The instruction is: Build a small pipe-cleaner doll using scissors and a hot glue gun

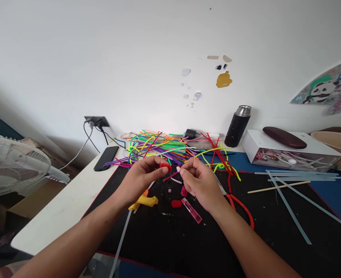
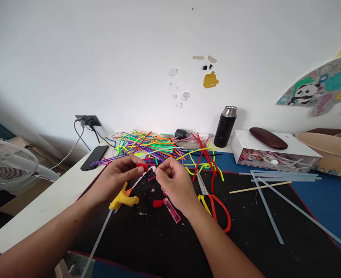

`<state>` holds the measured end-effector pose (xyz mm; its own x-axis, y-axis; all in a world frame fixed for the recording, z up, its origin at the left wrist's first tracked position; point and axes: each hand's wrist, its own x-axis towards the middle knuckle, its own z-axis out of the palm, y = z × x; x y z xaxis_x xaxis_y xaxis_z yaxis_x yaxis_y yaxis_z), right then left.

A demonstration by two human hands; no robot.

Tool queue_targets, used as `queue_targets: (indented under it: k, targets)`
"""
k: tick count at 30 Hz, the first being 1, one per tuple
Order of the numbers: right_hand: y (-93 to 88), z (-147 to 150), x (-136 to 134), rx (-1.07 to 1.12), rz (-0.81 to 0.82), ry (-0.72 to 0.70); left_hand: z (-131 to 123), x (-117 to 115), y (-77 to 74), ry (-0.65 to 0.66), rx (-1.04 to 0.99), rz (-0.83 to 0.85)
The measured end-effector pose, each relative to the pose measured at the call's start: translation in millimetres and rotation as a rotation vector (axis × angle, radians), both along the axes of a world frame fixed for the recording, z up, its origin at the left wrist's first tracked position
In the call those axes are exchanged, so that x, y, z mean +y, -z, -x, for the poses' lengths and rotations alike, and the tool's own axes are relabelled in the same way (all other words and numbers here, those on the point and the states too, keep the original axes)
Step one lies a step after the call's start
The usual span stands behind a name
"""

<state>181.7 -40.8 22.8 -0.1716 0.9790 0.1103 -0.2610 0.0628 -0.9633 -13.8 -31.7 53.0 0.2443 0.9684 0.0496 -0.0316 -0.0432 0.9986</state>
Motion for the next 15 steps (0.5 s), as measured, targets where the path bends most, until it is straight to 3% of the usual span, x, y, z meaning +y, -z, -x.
queue_targets:
  k: [7,15]
  targets:
    - [2.8,1.4,-4.2,-0.256,-0.148,0.144,-4.3,-4.7,5.3,-0.003,-0.017,0.028]
    - [4.6,3.6,-7.1,-0.386,-0.284,0.206,-6.3,-4.0,8.1,-0.01,0.01,0.067]
